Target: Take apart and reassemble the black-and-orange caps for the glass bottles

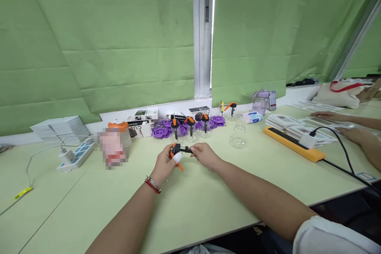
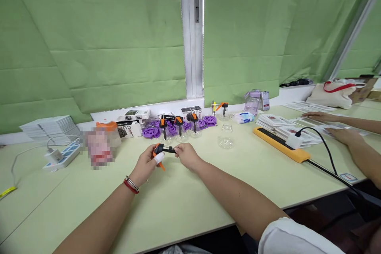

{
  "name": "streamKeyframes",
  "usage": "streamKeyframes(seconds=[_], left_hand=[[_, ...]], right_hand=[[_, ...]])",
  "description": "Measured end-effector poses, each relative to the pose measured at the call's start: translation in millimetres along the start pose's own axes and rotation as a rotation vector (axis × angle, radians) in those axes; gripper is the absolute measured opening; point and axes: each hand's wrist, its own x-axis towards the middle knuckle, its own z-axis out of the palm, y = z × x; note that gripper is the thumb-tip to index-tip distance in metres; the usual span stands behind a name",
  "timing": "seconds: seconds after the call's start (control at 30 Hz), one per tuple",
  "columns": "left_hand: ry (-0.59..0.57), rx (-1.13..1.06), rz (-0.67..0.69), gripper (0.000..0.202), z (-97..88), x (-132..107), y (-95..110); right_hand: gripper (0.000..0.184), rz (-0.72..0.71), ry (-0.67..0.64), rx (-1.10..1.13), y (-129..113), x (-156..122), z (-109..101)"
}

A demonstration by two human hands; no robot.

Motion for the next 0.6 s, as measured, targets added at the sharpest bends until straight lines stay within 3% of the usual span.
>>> streamKeyframes(seconds=[0.07, 0.17, 0.3, 0.4, 0.6], left_hand=[[-0.051, -0.040, -0.141, 0.044, 4.4, 2.6, -8.7], [-0.051, -0.003, -0.227, 0.039, 7.6, 6.0, -21.1], [-0.009, -0.034, -0.310, 0.041, 12.8, 7.9, -32.7], [0.042, -0.043, -0.282, 0.043, 17.8, 8.5, -38.6], [0.124, -0.030, -0.228, 0.041, 24.2, 9.1, -43.3]], right_hand=[[0.025, 0.076, -0.050, -0.005, 12.0, 1.7, -0.2], [0.021, 0.131, -0.115, -0.025, 24.1, 3.0, -3.0], [0.018, -0.018, -0.117, -0.152, 37.1, 8.9, -6.9], [0.017, -0.139, -0.088, -0.260, 48.2, 16.0, -8.5], [0.025, -0.093, -0.026, -0.235, 60.4, 25.6, -6.6]])
